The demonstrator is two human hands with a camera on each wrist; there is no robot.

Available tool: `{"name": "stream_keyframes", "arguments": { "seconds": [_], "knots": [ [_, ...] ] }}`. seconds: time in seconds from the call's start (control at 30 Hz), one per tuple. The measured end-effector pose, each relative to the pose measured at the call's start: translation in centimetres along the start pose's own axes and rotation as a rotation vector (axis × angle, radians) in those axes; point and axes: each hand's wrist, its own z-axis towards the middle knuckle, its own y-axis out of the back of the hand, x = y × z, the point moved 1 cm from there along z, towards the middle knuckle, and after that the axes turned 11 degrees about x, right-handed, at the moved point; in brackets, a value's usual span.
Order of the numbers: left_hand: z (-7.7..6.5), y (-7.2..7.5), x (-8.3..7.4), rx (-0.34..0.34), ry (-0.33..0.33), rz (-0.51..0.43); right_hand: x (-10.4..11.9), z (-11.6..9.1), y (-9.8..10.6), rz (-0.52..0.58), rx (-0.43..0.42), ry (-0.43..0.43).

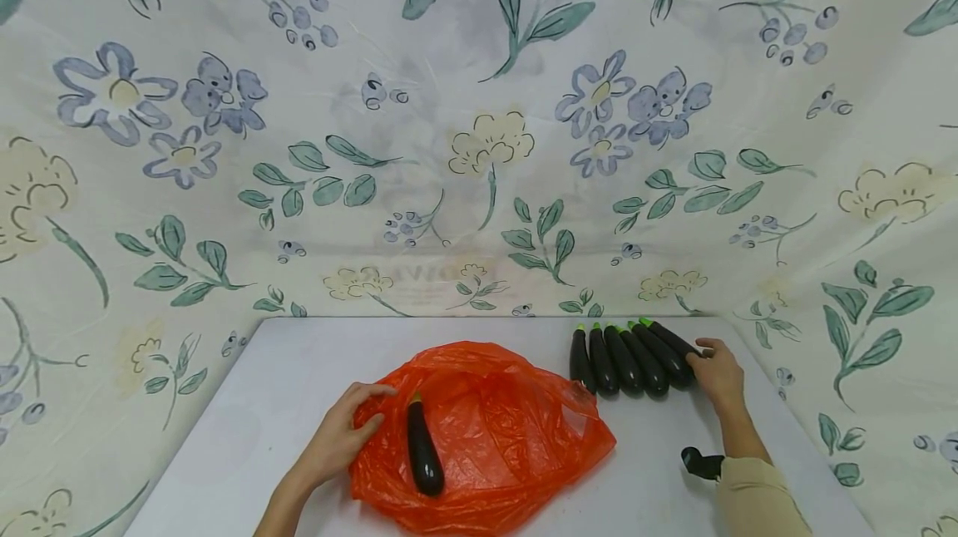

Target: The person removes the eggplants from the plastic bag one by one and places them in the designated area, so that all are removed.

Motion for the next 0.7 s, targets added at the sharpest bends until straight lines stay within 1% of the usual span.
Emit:
{"name": "stream_keyframes", "arguments": {
  "seconds": [0.23,0.43,0.7],
  "knots": [
    [0.0,0.0,0.1,-0.001,-0.004,0.001,-0.1,0.2,0.3,-0.016,-0.043,-0.005],
    [0.0,0.0,0.1,-0.005,-0.014,0.001,0.8,-0.1,0.6,0.012,-0.08,-0.028],
    [-0.1,-0.1,0.0,-0.008,-0.042,0.002,3.2,-1.0,0.5,0.009,-0.113,0.04]
  ]
}}
